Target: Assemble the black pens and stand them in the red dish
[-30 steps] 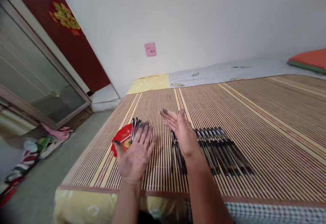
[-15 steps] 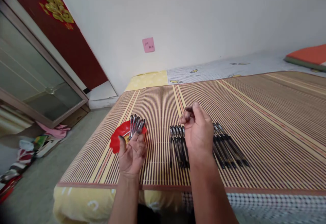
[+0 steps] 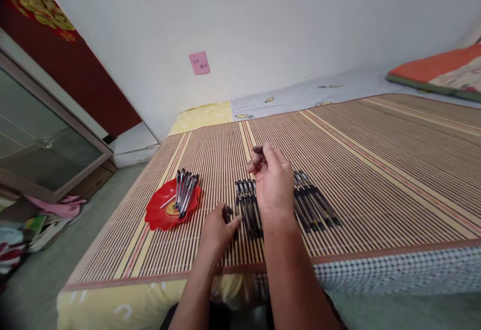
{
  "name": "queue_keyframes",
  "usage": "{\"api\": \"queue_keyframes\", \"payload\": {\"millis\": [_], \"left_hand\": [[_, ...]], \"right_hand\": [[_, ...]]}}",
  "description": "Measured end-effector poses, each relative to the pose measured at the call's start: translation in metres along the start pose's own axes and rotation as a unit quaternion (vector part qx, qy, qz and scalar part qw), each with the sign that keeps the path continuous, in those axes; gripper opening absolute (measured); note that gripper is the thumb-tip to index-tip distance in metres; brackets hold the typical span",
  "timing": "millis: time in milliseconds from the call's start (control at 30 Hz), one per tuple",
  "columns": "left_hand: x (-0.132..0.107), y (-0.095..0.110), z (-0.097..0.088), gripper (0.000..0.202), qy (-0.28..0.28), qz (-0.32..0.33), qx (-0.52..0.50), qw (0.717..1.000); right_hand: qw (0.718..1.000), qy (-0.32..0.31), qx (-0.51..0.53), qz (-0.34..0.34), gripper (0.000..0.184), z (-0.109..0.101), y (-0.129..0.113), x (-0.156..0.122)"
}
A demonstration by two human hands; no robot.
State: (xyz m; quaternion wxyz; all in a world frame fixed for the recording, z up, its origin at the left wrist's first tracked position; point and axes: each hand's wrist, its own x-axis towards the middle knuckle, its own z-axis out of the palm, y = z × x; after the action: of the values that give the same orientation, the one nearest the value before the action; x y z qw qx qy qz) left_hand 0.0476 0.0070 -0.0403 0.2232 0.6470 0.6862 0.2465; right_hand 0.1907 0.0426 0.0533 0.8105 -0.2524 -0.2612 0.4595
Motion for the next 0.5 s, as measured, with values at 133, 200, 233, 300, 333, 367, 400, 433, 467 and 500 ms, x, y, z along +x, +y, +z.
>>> {"api": "queue_keyframes", "payload": {"millis": [133,200,233,300,333,367,400,433,467,500], "left_hand": [[-0.0044,0.0087,0.005,0.015,-0.005,-0.01,0.102,0.995],[-0.0046,0.0092,0.0048,0.013,-0.008,-0.02,0.128,0.992],[-0.0045,0.0089,0.0043,0.011,-0.007,-0.026,0.137,0.99],[-0.0041,0.0074,0.0027,0.008,-0.002,-0.042,0.144,0.989],[-0.0039,0.0065,0.0018,0.006,0.004,-0.047,0.142,0.989],[-0.0037,0.0056,0.0009,0.005,0.014,-0.051,0.134,0.99],[-0.0034,0.0047,0.0002,0.004,0.029,-0.053,0.12,0.991],[-0.003,0.0038,-0.0002,0.005,0.047,-0.053,0.097,0.993],[-0.0024,0.0029,-0.0002,0.008,0.065,-0.05,0.064,0.995],[-0.0017,0.0019,0.0002,0.01,0.082,-0.044,0.024,0.995]], "right_hand": [[1.0,-0.004,0.004,-0.002,0.023,-0.0019,-0.0021,0.0015],[1.0,-0.003,0.007,-0.007,0.022,-0.0032,-0.0027,0.0022],[1.0,-0.001,0.009,-0.01,0.022,-0.0036,-0.0031,0.0026],[1.0,0.003,0.014,-0.015,0.021,-0.004,-0.0039,0.0033],[1.0,0.006,0.014,-0.016,0.022,-0.004,-0.0045,0.0036],[1.0,0.008,0.012,-0.016,0.022,-0.0038,-0.0051,0.004],[1.0,0.011,0.009,-0.014,0.023,-0.0036,-0.0059,0.0044],[1.0,0.013,0.007,-0.013,0.024,-0.0034,-0.0066,0.0048],[1.0,0.016,0.005,-0.012,0.024,-0.0033,-0.0074,0.0051],[1.0,0.018,0.002,-0.011,0.025,-0.0032,-0.0081,0.0054]]}}
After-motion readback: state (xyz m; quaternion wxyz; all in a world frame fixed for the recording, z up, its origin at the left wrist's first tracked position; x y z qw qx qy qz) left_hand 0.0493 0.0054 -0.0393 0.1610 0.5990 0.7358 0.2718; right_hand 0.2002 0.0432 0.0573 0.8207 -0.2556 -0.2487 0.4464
